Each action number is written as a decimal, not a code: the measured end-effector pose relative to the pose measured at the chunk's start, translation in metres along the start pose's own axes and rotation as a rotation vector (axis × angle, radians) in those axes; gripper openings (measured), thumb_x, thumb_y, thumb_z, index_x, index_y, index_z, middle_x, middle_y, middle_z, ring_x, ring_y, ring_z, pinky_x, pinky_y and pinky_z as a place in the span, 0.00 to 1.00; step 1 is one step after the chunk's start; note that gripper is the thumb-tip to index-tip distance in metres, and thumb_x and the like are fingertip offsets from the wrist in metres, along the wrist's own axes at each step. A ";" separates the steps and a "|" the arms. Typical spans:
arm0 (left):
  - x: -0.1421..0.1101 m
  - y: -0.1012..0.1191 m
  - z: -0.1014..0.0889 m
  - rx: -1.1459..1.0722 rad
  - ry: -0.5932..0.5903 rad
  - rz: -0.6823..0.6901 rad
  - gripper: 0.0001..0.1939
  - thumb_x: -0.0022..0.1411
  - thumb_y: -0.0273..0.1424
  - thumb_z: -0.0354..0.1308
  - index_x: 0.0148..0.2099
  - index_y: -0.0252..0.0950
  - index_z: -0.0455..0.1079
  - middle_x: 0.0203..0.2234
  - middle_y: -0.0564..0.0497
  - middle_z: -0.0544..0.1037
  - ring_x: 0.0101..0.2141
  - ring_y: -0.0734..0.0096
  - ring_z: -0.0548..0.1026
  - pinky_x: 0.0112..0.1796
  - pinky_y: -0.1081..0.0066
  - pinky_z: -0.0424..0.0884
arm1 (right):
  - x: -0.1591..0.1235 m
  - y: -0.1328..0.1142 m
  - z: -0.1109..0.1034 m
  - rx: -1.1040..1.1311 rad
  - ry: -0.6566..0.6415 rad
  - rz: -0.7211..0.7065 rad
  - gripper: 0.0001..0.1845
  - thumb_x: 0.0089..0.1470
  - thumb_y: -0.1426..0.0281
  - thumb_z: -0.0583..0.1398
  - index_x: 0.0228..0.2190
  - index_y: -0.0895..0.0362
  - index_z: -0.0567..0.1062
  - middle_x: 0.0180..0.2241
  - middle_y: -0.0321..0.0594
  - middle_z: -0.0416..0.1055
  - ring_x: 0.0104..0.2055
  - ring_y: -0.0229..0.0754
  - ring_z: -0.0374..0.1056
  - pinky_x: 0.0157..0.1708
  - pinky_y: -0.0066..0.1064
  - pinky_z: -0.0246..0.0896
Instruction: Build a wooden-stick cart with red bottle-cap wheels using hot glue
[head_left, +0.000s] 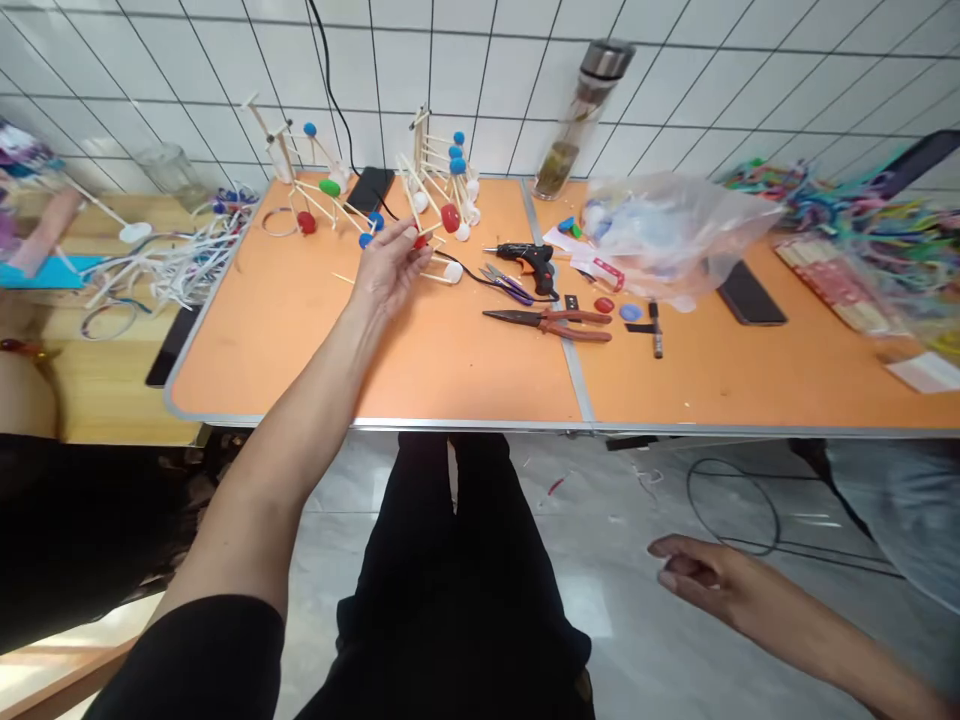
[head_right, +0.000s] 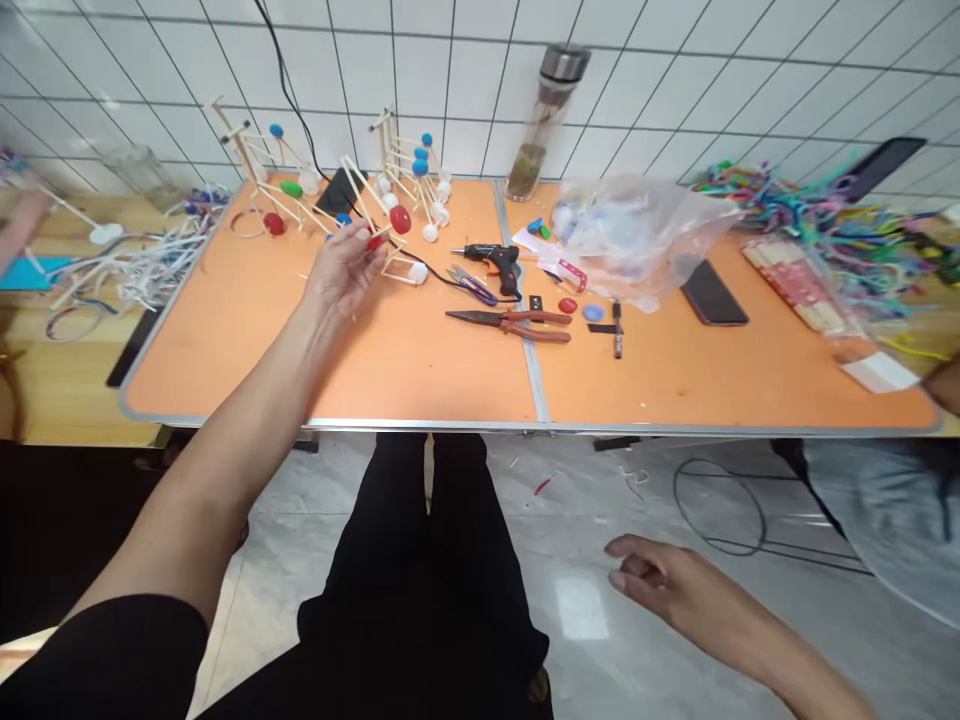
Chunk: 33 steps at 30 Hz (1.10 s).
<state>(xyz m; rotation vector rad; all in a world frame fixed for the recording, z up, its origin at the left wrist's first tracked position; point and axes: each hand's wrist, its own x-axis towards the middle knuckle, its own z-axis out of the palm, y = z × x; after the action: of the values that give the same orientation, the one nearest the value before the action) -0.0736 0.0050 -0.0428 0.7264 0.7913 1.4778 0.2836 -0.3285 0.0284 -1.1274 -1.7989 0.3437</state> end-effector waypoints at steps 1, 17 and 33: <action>-0.002 -0.001 0.001 0.003 0.000 -0.009 0.11 0.78 0.29 0.78 0.59 0.40 0.86 0.44 0.47 0.95 0.41 0.64 0.95 0.48 0.69 0.93 | 0.014 -0.007 0.012 -0.014 -0.008 -0.008 0.17 0.71 0.43 0.79 0.50 0.38 0.93 0.50 0.42 0.90 0.51 0.58 0.90 0.43 0.51 0.90; -0.024 -0.002 0.011 0.147 -0.052 0.028 0.15 0.61 0.30 0.90 0.45 0.41 0.88 0.37 0.53 0.92 0.32 0.72 0.88 0.36 0.72 0.88 | 0.289 0.130 0.140 0.049 0.057 -0.095 0.19 0.77 0.53 0.69 0.60 0.49 0.85 0.62 0.51 0.87 0.60 0.58 0.84 0.65 0.56 0.81; -0.031 -0.008 0.014 0.271 -0.136 0.119 0.25 0.55 0.43 0.94 0.47 0.41 0.88 0.40 0.52 0.92 0.35 0.69 0.90 0.40 0.69 0.89 | 0.246 0.141 0.162 0.207 -0.273 0.077 0.32 0.72 0.39 0.72 0.59 0.51 0.89 0.53 0.46 0.91 0.43 0.52 0.85 0.50 0.45 0.78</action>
<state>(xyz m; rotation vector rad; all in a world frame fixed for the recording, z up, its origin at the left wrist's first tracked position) -0.0564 -0.0255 -0.0408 1.0831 0.8650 1.4243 0.1962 -0.0153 -0.0047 -1.0433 -1.9056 0.7429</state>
